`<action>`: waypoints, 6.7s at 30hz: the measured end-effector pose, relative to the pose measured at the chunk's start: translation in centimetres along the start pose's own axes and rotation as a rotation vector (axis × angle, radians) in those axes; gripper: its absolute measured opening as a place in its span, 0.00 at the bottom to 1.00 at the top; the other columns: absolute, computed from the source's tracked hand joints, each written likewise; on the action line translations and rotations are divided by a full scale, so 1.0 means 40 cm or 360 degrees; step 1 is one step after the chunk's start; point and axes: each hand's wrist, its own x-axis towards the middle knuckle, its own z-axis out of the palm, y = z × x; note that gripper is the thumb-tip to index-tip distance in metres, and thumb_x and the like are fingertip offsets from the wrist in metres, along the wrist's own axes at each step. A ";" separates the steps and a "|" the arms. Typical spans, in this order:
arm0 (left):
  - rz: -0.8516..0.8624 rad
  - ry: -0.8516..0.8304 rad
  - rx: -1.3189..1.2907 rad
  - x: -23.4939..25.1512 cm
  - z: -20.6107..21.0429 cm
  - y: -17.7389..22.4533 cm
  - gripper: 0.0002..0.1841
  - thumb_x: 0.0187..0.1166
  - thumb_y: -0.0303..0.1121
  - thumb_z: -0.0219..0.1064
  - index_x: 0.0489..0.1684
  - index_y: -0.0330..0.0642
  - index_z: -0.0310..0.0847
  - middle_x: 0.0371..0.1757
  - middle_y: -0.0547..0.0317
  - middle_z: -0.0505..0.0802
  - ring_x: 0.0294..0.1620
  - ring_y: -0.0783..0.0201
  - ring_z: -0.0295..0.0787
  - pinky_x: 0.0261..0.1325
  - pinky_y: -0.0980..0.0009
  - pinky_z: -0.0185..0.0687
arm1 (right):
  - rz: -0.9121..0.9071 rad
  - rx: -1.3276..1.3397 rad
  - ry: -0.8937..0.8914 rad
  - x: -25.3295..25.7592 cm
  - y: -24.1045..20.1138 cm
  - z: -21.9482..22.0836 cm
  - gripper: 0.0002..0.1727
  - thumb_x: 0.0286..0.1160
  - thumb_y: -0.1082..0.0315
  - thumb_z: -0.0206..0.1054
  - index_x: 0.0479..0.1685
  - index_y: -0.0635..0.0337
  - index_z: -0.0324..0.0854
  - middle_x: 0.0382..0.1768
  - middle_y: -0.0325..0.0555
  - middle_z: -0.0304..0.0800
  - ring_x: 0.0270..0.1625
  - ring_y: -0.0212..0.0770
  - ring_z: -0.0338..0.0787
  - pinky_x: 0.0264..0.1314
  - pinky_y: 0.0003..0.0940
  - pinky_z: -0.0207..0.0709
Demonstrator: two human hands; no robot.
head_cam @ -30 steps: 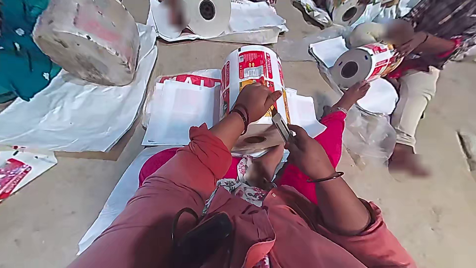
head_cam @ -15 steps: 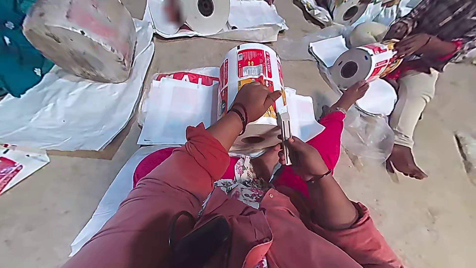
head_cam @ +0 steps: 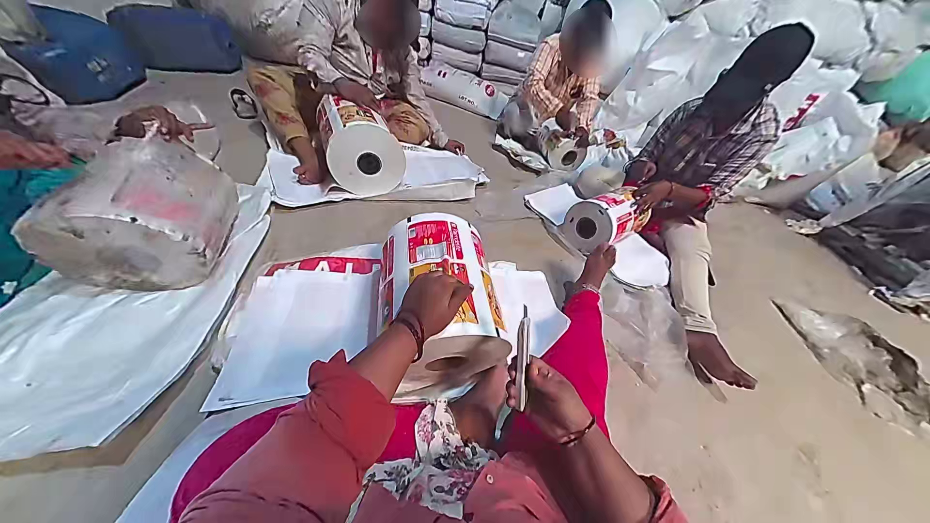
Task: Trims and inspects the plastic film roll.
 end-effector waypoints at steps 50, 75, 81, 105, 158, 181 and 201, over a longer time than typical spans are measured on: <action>0.0095 0.0124 -0.0037 0.005 0.008 0.000 0.34 0.94 0.46 0.39 0.36 0.28 0.89 0.44 0.38 0.94 0.57 0.41 0.91 0.69 0.47 0.77 | 0.0109 -0.2705 0.0371 0.044 -0.062 0.254 0.29 0.92 0.66 0.50 0.91 0.49 0.60 0.61 0.57 0.86 0.38 0.50 0.92 0.44 0.53 0.88; 0.0121 0.0119 -0.0083 0.009 0.010 -0.003 0.34 0.95 0.46 0.40 0.36 0.27 0.89 0.42 0.38 0.94 0.58 0.41 0.90 0.73 0.50 0.74 | 0.0156 -0.3111 0.0426 -0.012 -0.096 0.326 0.28 0.92 0.63 0.52 0.90 0.52 0.63 0.43 0.58 0.91 0.43 0.58 0.92 0.47 0.59 0.85; 0.0123 0.0135 -0.0079 0.009 0.005 0.000 0.33 0.95 0.45 0.41 0.37 0.27 0.89 0.44 0.37 0.94 0.59 0.42 0.91 0.78 0.50 0.71 | 0.0280 -0.3110 0.0410 0.064 -0.071 0.348 0.29 0.90 0.67 0.52 0.91 0.53 0.60 0.49 0.61 0.90 0.49 0.61 0.92 0.49 0.61 0.85; -0.0505 0.0670 -0.1308 -0.003 -0.007 -0.066 0.27 0.93 0.48 0.45 0.16 0.45 0.67 0.18 0.67 0.70 0.23 0.71 0.68 0.34 0.69 0.69 | -0.0188 -0.1740 0.0575 0.097 -0.084 0.088 0.28 0.83 0.71 0.57 0.83 0.63 0.63 0.45 0.50 0.89 0.30 0.37 0.92 0.35 0.36 0.91; -0.0377 0.1072 -0.2209 -0.050 0.036 -0.079 0.28 0.93 0.55 0.33 0.17 0.57 0.61 0.18 0.72 0.67 0.19 0.76 0.62 0.26 0.78 0.59 | 0.0715 -0.3429 0.0108 0.514 -0.304 0.432 0.21 0.91 0.62 0.57 0.79 0.48 0.77 0.38 0.55 0.91 0.30 0.50 0.88 0.40 0.53 0.83; -0.1271 0.0875 -0.0291 -0.398 -0.295 -0.374 0.35 0.87 0.57 0.58 0.22 0.26 0.78 0.27 0.34 0.84 0.36 0.37 0.83 0.45 0.32 0.72 | -0.0420 -0.1261 0.0813 0.219 -0.046 0.209 0.23 0.91 0.70 0.48 0.82 0.66 0.61 0.38 0.48 0.88 0.20 0.35 0.84 0.20 0.30 0.82; -0.1708 -0.0047 0.0187 -0.422 -0.115 -0.451 0.35 0.82 0.57 0.65 0.66 0.27 0.83 0.70 0.16 0.81 0.78 0.16 0.68 0.74 0.14 0.52 | -0.0386 -0.1774 0.0963 0.059 -0.044 -0.054 0.23 0.85 0.66 0.56 0.77 0.61 0.64 0.42 0.47 0.87 0.27 0.33 0.82 0.33 0.34 0.79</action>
